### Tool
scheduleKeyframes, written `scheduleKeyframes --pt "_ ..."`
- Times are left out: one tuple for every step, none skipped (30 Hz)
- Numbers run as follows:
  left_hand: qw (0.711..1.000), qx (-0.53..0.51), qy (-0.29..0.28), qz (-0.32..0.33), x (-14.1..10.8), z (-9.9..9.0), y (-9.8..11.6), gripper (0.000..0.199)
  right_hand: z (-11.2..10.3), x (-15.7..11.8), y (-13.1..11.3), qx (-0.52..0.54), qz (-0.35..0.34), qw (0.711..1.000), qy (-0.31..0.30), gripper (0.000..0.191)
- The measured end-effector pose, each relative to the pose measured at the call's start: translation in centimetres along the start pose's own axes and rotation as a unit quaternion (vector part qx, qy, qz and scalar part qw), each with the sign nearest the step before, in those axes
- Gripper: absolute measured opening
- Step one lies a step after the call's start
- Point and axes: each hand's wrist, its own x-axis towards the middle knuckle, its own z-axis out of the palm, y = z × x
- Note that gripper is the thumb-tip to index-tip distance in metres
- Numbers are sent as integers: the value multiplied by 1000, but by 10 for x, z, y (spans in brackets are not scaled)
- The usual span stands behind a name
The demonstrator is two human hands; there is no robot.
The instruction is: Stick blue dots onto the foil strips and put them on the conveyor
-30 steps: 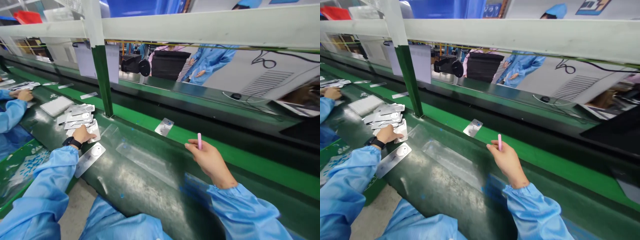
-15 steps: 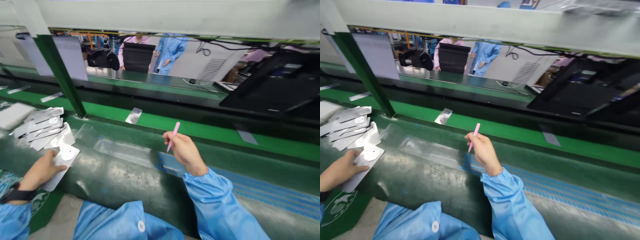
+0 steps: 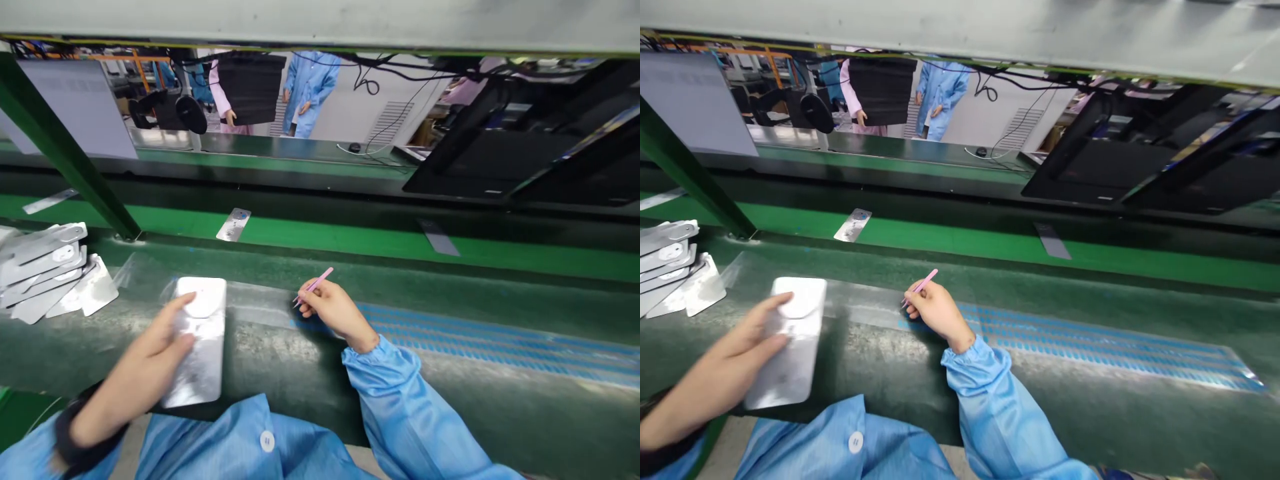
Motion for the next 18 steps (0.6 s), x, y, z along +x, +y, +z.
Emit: scheduleKeyframes --pt "999 -34 -39 13 13 22 14 54 -2 -2 1 -8 8 1000 5 18" --pt "995 -61 -76 21 26 42 25 54 -4 -4 2 -16 15 1000 7 17" --pt "991 -72 -105 30 36 59 33 55 -5 -6 3 -25 20 999 6 15" --pt "988 -63 -131 43 44 74 39 55 -5 -8 4 -32 24 999 3 14" --pt "987 -44 -146 56 50 86 42 54 -5 -10 5 -38 27 999 -2 12" --pt "985 -16 -157 70 53 94 44 53 -4 -11 5 -41 30 999 -6 11" --pt "982 17 -167 81 55 98 44 52 -3 -11 6 -43 32 999 -8 10" --pt "979 53 -175 91 56 100 44 51 -2 -12 7 -44 35 998 -9 10" --pt "974 91 -182 101 56 99 43 52 -1 -12 8 -47 38 998 -9 9" --pt "968 130 -186 110 56 96 43 53 0 -12 9 -52 39 998 -10 9" --pt "961 167 -185 117 56 93 42 54 1 -11 10 -58 39 997 -11 8" --pt "955 199 -179 126 57 90 41 53 1 -12 10 -66 38 997 -10 7" --pt "951 218 -169 138 60 87 41 51 1 -12 10 -75 36 996 -11 7" --pt "949 224 -158 153 63 85 40 48 1 -12 10 -84 34 996 -11 7" --pt "949 219 -148 170 66 84 40 46 1 -13 9 -90 33 995 -10 7" --pt "950 206 -141 188 70 85 39 45 1 -14 8 -96 35 995 -10 7" --pt "950 192 -137 203 74 86 38 46 1 -14 7 -99 38 994 -9 8" --pt "951 180 -137 212 77 89 37 48 1 -15 6 -102 43 994 -8 8"
